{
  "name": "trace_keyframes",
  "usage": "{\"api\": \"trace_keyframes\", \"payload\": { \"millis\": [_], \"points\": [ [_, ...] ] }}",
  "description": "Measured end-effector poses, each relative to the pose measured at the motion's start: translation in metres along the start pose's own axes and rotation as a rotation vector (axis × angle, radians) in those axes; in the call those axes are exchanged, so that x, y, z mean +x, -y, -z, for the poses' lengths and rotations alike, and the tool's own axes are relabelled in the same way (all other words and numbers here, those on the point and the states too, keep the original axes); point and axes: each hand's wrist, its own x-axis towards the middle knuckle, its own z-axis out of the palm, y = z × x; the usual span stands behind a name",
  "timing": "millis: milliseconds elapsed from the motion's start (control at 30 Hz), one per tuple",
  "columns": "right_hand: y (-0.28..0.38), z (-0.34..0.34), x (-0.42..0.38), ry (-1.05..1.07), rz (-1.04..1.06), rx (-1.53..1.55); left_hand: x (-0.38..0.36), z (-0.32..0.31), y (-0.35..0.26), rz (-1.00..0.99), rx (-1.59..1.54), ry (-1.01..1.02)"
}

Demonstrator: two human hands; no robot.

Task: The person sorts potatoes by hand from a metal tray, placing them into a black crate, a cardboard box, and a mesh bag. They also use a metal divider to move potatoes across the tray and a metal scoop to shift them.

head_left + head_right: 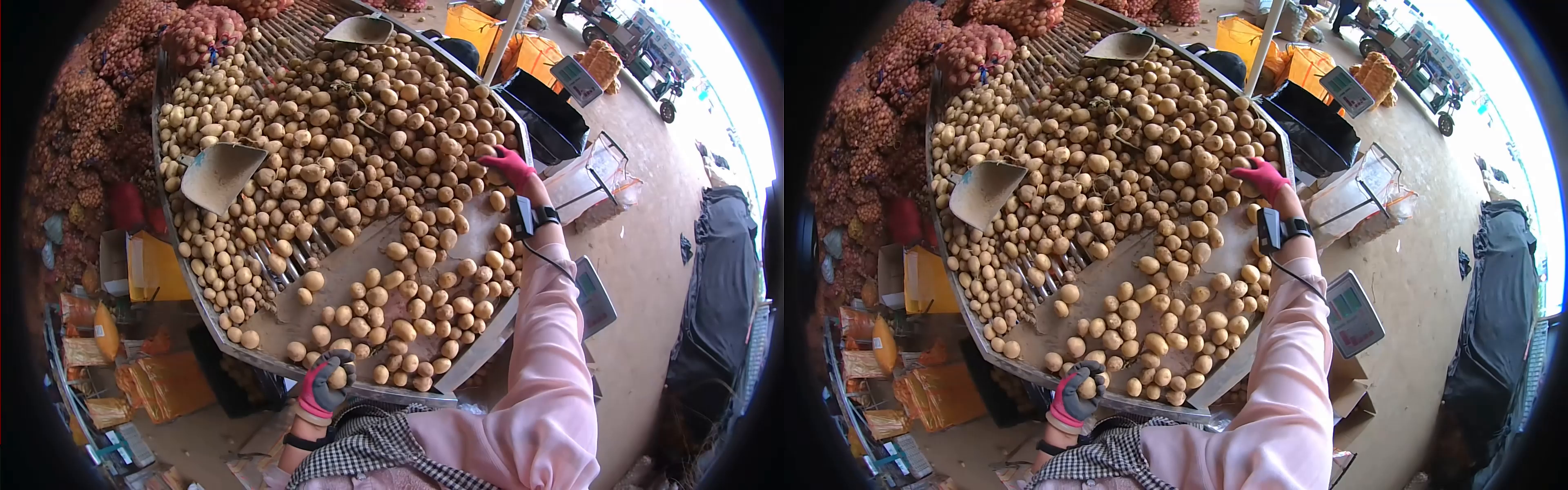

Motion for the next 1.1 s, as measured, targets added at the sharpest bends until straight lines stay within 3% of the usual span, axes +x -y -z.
{"api": "trace_keyframes", "payload": {
  "millis": [67,200,400,600,633,667,700,733,767,800,833,900,933,967,1067,1100],
  "points": [
    [-0.023,0.001,0.011,0.008,-0.009,0.069,0.003,0.002,0.004,-0.004,0.081,0.071],
    [-0.003,-0.008,0.024,0.05,-0.047,0.333,0.004,-0.008,0.013,-0.026,0.186,0.136],
    [-0.012,-0.009,-0.031,0.107,-0.117,0.7,-0.002,-0.032,0.017,0.016,0.117,0.247],
    [0.03,-0.02,-0.011,0.156,-0.186,1.084,-0.004,-0.054,0.018,-0.024,0.195,0.313],
    [-0.012,-0.032,-0.092,0.173,-0.188,1.153,-0.002,-0.054,0.016,-0.035,0.228,0.341],
    [-0.005,-0.035,-0.089,0.19,-0.196,1.219,0.002,-0.046,0.017,-0.121,0.371,0.367],
    [0.005,-0.045,-0.115,0.181,0.108,1.09,0.006,-0.04,0.02,-0.203,0.51,0.389],
    [-0.027,-0.063,-0.106,0.094,0.205,0.919,0.005,-0.046,0.02,-0.283,0.59,0.375],
    [-0.012,-0.082,-0.12,0.008,0.293,0.748,0.004,-0.053,0.018,-0.357,0.669,0.357],
    [-0.003,-0.089,-0.152,-0.255,0.857,0.036,0.015,-0.039,0.013,-0.585,1.008,0.457],
    [-0.019,-0.109,-0.151,-0.214,0.808,0.065,0.02,-0.038,0.012,-0.498,0.827,0.447],
    [0.016,-0.144,-0.166,0.066,-0.163,0.888,0.013,-0.05,-0.008,-1.094,1.43,0.407],
    [0.036,-0.161,-0.186,0.153,-0.122,0.848,0.003,-0.055,-0.01,-0.589,1.083,0.409],
    [0.053,-0.177,-0.211,0.242,-0.085,0.806,0.01,-0.039,-0.008,-0.585,1.032,0.455],
    [0.106,-0.218,-0.272,0.513,0.22,0.307,0.01,0.004,-0.002,-1.064,1.585,0.257],
    [0.114,-0.225,-0.28,0.589,0.341,0.186,0.004,0.023,0.004,-1.035,1.58,0.237]
  ]
}}
